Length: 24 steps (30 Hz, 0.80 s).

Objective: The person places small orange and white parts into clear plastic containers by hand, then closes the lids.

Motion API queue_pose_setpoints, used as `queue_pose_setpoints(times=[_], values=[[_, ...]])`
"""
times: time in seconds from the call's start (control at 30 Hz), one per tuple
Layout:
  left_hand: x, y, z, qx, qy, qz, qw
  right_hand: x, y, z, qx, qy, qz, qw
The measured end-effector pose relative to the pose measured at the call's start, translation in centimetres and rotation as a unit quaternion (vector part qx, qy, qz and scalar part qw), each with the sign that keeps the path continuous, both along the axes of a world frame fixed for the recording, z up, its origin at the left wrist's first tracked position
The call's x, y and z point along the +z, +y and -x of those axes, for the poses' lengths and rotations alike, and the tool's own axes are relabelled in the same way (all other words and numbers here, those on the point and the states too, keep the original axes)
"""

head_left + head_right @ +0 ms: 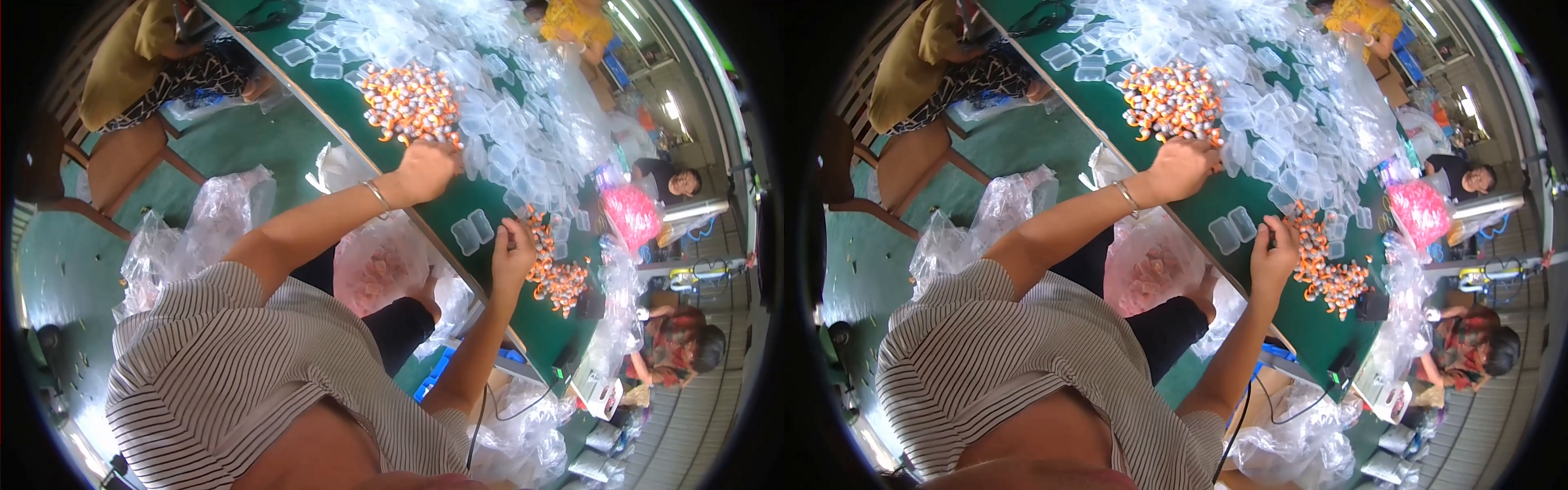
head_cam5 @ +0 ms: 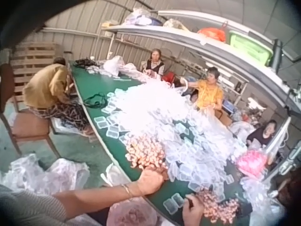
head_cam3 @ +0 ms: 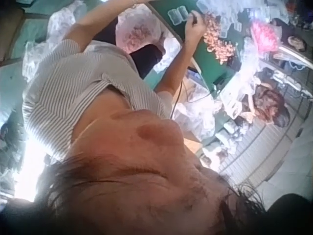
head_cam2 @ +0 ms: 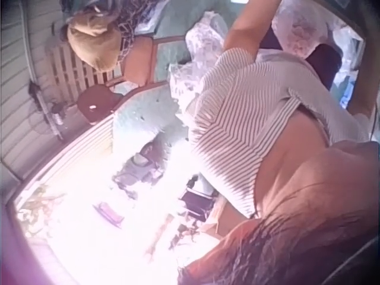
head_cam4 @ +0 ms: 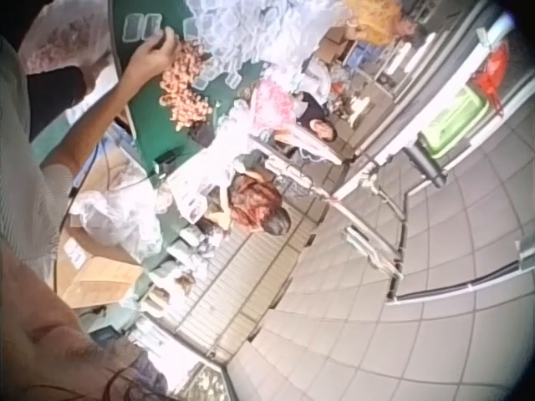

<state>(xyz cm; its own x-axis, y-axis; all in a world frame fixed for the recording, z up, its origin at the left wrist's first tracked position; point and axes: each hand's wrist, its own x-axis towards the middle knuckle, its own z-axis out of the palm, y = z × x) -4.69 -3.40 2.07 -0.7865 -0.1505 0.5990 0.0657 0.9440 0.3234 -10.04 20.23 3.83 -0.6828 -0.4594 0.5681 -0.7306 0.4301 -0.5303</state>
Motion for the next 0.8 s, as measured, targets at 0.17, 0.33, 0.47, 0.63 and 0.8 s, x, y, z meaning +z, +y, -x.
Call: queue_pose_setpoints(times=[0.17, 0.33, 0.47, 0.63, 0.8], values=[[0.2, -0.5, -2.1, -0.080, -0.066, -0.123, 0.987, -0.8, 3.9, 2.1, -0.125, 0.037, 0.019, 0.991], [0.0, 0.7, -3.3, -0.115, -0.009, -0.209, 0.971, -0.5, 3.4, 0.7, -0.149, 0.078, -0.105, 0.980], [-0.1, 1.8, -3.4, -0.176, 0.007, -0.208, 0.962, -0.8, 2.2, 0.0, -0.238, 0.103, -0.180, 0.949], [0.3, 3.5, -3.1, -0.247, -0.039, -0.265, 0.931, -0.5, 2.0, -1.1, -0.158, 0.045, -0.059, 0.985], [0.0, 4.3, -2.8, -0.219, -0.058, -0.176, 0.958, 0.3, -0.8, -4.6, -0.024, 0.091, -0.085, 0.992]])
